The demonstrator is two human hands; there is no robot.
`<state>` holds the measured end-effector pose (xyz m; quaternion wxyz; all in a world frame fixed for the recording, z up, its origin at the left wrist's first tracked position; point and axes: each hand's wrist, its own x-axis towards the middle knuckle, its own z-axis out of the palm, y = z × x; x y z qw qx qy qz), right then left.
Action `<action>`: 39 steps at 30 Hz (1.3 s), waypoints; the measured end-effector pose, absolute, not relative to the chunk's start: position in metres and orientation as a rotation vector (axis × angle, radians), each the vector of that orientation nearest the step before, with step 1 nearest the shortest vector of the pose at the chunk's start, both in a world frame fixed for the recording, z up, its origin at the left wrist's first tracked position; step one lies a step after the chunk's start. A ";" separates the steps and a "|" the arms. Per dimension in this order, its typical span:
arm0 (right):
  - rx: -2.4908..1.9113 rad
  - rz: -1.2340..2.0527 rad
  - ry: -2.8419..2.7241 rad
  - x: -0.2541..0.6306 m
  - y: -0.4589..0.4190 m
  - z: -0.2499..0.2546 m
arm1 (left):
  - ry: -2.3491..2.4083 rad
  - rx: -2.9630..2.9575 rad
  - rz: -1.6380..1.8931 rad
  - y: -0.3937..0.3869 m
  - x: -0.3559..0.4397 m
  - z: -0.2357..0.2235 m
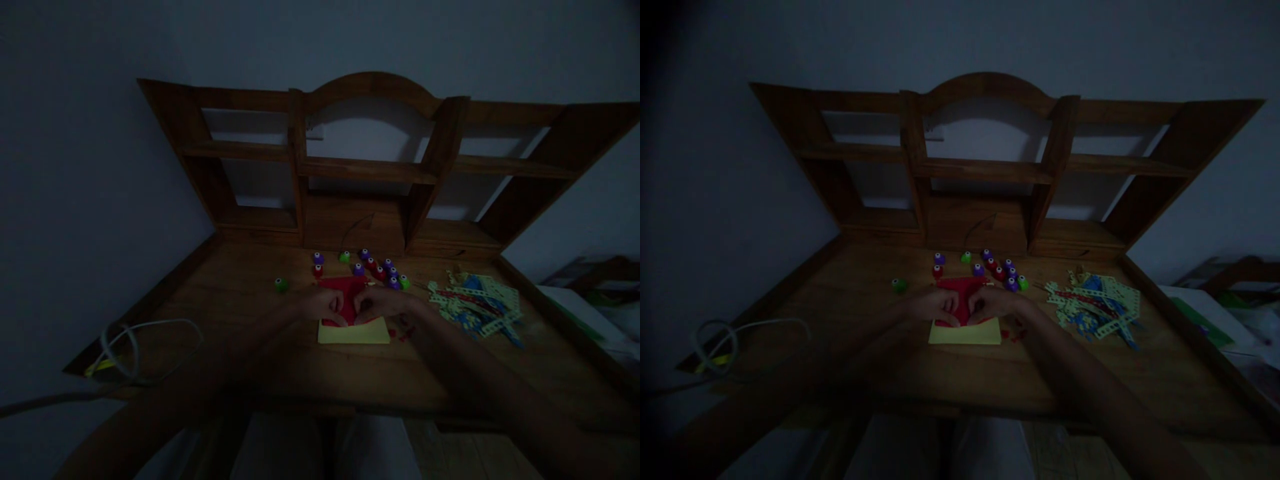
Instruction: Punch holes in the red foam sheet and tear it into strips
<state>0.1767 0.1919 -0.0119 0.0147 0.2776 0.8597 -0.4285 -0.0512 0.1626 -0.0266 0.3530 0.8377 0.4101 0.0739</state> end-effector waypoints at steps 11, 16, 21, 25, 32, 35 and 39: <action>0.982 -1.504 2.669 0.182 0.193 -0.018 | 1.099 2.231 0.134 0.161 -0.045 -0.012; 0.900 -1.630 2.580 0.192 0.197 -0.019 | 1.051 2.192 0.368 0.161 -0.053 -0.012; 0.810 -1.594 2.489 0.198 0.203 -0.010 | 0.946 2.176 0.298 0.167 -0.059 -0.009; 0.823 -1.449 2.366 0.191 0.213 -0.001 | 0.801 2.154 0.133 0.179 -0.061 -0.006; 0.767 -1.276 2.098 0.169 0.226 0.020 | 0.766 2.099 -0.093 0.182 -0.063 -0.003; 0.778 -1.122 2.159 0.164 0.224 0.023 | 0.930 2.105 -0.076 0.178 -0.051 -0.001; 0.815 -0.985 2.320 0.162 0.219 0.014 | 1.024 2.157 0.075 0.165 -0.038 0.000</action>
